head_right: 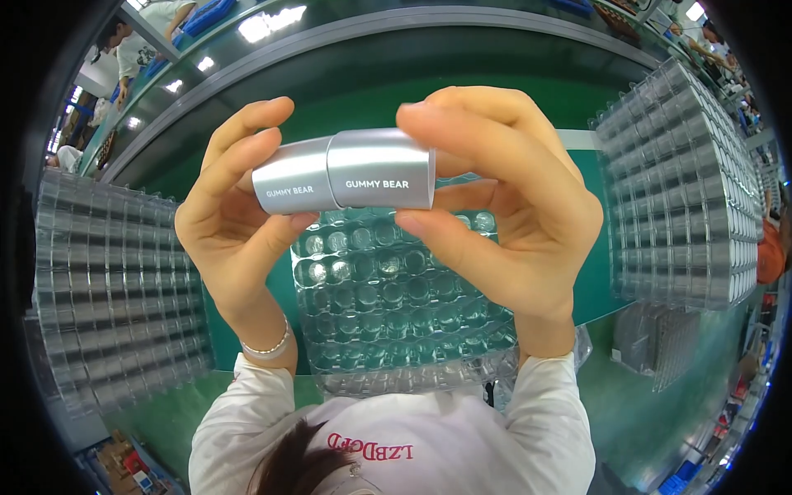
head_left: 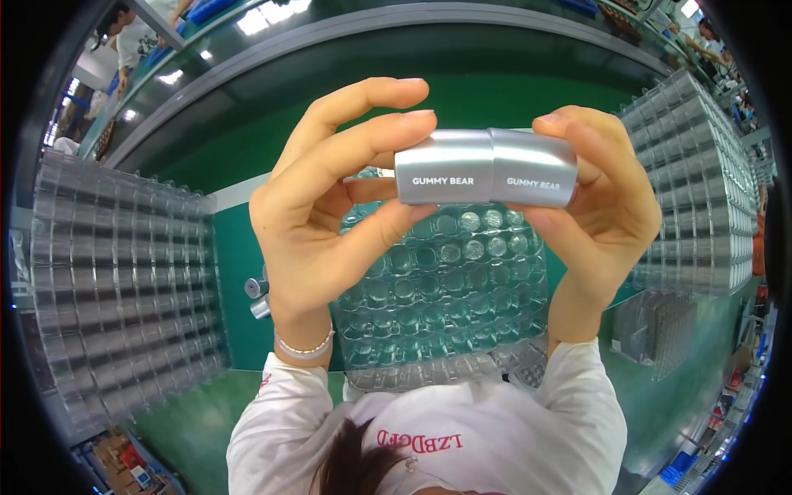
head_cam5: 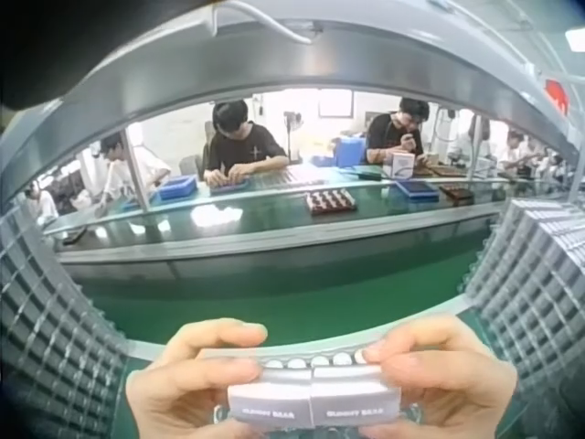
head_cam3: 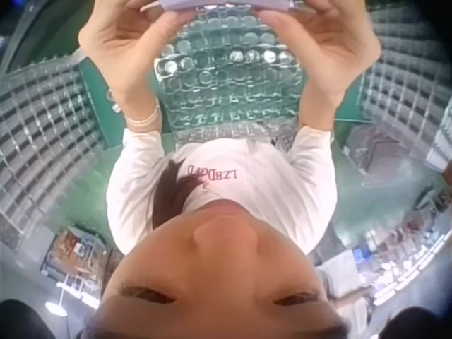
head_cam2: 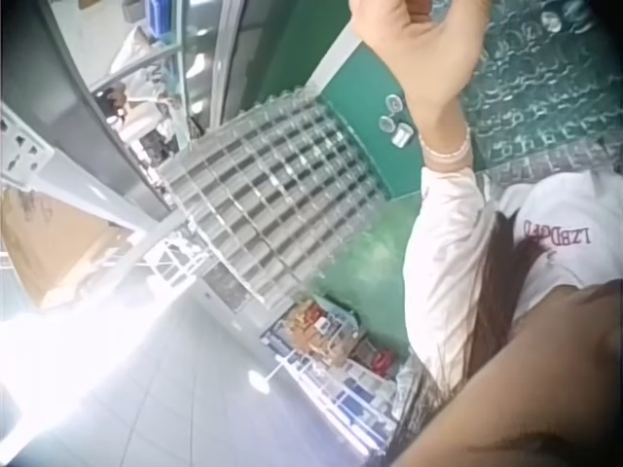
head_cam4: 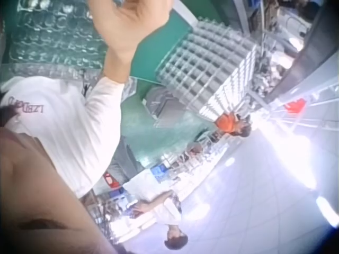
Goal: The person assembles electronic components by hand, arranging them into plastic trays.
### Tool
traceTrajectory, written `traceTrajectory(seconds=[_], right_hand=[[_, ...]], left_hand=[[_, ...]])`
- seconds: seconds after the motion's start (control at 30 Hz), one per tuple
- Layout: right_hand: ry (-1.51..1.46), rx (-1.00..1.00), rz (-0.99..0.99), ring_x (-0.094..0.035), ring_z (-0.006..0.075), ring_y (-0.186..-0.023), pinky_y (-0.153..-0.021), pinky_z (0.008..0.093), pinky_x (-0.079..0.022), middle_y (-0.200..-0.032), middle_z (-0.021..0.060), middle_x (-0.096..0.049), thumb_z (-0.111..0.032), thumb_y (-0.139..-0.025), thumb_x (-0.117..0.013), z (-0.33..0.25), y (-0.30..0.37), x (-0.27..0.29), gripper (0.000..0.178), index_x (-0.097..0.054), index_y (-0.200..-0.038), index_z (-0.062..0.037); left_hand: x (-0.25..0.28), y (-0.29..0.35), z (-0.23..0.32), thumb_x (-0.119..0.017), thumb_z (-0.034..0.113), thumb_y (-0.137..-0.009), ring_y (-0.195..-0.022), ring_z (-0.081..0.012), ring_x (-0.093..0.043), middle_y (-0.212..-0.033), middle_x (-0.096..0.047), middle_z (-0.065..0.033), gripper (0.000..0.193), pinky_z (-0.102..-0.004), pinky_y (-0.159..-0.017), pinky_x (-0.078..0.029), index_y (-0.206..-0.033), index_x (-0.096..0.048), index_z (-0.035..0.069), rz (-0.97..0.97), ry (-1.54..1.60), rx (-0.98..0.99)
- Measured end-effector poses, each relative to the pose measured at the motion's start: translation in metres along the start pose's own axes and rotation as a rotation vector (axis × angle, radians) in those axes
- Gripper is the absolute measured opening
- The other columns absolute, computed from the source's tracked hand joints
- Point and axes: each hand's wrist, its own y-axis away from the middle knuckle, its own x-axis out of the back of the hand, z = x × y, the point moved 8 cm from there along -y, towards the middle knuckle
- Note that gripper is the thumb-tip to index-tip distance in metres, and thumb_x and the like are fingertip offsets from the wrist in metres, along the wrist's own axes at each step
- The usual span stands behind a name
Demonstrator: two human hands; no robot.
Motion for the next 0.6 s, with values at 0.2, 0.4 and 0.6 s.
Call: traceTrajectory(seconds=[0.2, 0.4, 0.6], right_hand=[[0.059, -0.009, -0.064, -0.059, 0.0171, -0.075, -0.049, 0.0223, -0.05, -0.09, 0.0156, -0.057, -0.016, -0.067, -0.071, 0.005, -0.004, 0.004, 0.045, -0.053, -0.102, 0.006], [-0.389, -0.505, 0.047, -0.052, 0.0082, -0.045, -0.036, 0.0166, -0.038, -0.065, 0.0067, -0.057, -0.012, -0.076, -0.065, 0.052, 0.006, -0.002, 0.021, -0.055, -0.089, 0.0012], [-0.328, -0.537, 0.114, -0.048, 0.0064, -0.039, -0.029, 0.0164, -0.032, -0.063, 0.007, -0.057, -0.026, -0.083, -0.057, 0.066, 0.009, -0.006, 0.027, -0.054, -0.083, 0.0002]], left_hand=[[-0.002, -0.004, 0.001, -0.068, -0.007, -0.065, -0.089, -0.0197, -0.058, -0.103, -0.053, -0.0149, 0.041, -0.0291, -0.073, -0.055, -0.104, -0.057, -0.004, -0.036, 0.026, 0.032], [-0.006, 0.006, -0.045, -0.068, 0.008, -0.072, -0.054, -0.0134, -0.059, -0.066, -0.059, -0.0093, 0.028, -0.0227, -0.048, -0.05, -0.091, -0.053, -0.006, -0.035, 0.355, 0.427], [-0.011, 0.008, -0.064, -0.063, 0.016, -0.078, -0.046, -0.0152, -0.058, -0.061, -0.059, -0.0113, 0.023, -0.0232, -0.039, -0.048, -0.082, -0.049, -0.001, -0.046, 0.473, 0.513]])
